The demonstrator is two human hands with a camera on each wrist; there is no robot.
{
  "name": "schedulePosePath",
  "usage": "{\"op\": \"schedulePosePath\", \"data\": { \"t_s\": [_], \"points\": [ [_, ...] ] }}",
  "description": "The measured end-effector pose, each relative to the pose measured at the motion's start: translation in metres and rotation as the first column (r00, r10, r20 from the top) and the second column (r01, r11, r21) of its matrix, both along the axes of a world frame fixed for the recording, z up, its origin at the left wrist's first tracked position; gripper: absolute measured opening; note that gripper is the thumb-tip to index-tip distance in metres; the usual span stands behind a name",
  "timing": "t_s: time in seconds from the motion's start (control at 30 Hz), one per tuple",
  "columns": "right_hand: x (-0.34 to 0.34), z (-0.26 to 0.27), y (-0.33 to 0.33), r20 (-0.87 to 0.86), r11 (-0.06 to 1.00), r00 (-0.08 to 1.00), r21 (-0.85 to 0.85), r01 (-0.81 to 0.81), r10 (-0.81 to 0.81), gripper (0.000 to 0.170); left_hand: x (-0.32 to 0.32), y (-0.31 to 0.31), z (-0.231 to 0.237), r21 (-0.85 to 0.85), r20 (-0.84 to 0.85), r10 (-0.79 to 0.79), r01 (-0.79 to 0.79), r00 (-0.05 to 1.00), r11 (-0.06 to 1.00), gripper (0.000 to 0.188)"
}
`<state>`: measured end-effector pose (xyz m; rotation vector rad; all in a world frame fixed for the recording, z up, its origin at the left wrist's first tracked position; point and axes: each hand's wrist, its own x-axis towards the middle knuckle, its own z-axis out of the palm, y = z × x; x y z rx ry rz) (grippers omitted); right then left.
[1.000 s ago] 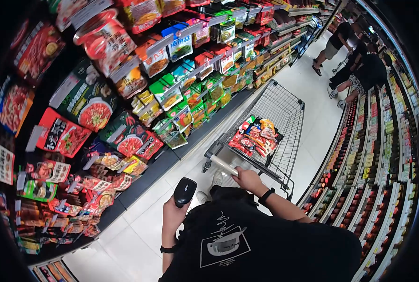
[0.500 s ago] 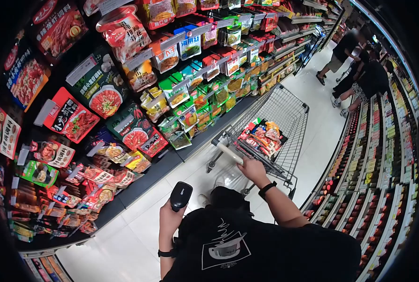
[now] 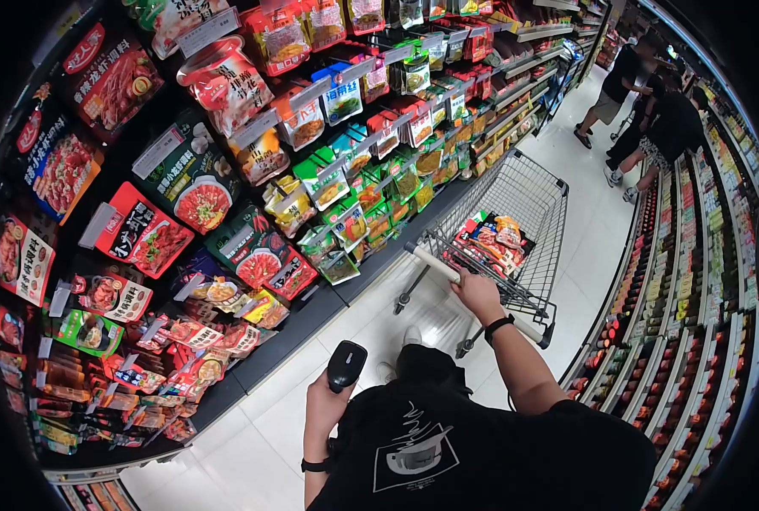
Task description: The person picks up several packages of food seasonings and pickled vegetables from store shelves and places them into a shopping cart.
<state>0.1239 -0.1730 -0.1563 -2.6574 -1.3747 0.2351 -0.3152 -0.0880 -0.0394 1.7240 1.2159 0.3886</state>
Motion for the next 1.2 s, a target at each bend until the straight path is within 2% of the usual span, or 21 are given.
{"op": "schedulePosePath", "data": {
  "t_s": [0.2,0.33,0.43,0.53,0.67,0.77,0.97,1.2],
  "points": [
    [0.011,-0.018,0.01,-0.023,0.982,0.985,0.081,0.174,-0.172,0.039,-0.001,0.005,-0.009,0.041,-0.035,-0.009,0.011,0.999,0.999,0.031],
    [0.028,-0.012,0.013,-0.051,0.975,0.974,0.015,0.221,-0.22,0.032,-0.002,0.007,-0.016,0.004,-0.02,0.005,-0.005,1.0,1.0,0.039],
    [0.034,-0.003,0.018,-0.049,0.962,0.961,0.001,0.274,-0.273,0.031,0.003,0.011,-0.018,-0.015,0.001,-0.001,0.002,1.0,1.0,0.032],
    [0.044,-0.012,0.016,0.046,0.968,0.967,0.019,0.251,-0.252,0.03,0.011,0.012,-0.013,-0.001,0.014,-0.016,0.016,1.0,1.0,0.031],
    [0.064,-0.021,0.016,0.053,0.958,0.957,0.015,0.286,-0.287,0.031,0.023,0.014,-0.002,0.002,-0.024,-0.039,0.039,0.999,0.999,0.033],
    [0.081,-0.016,0.019,0.02,0.947,0.947,-0.006,0.32,-0.32,0.032,0.028,0.015,-0.009,0.02,0.018,-0.048,0.048,0.999,0.999,0.032],
    [0.117,-0.005,0.022,0.049,0.941,0.941,-0.035,0.336,-0.335,0.032,0.044,0.019,-0.008,0.005,-0.067,-0.046,0.047,0.997,0.999,0.032],
    [0.181,-0.018,0.011,0.113,0.953,0.946,0.019,0.304,-0.304,0.032,0.112,0.034,0.001,0.005,-0.061,-0.103,0.104,0.993,0.995,0.029]
  ]
}}
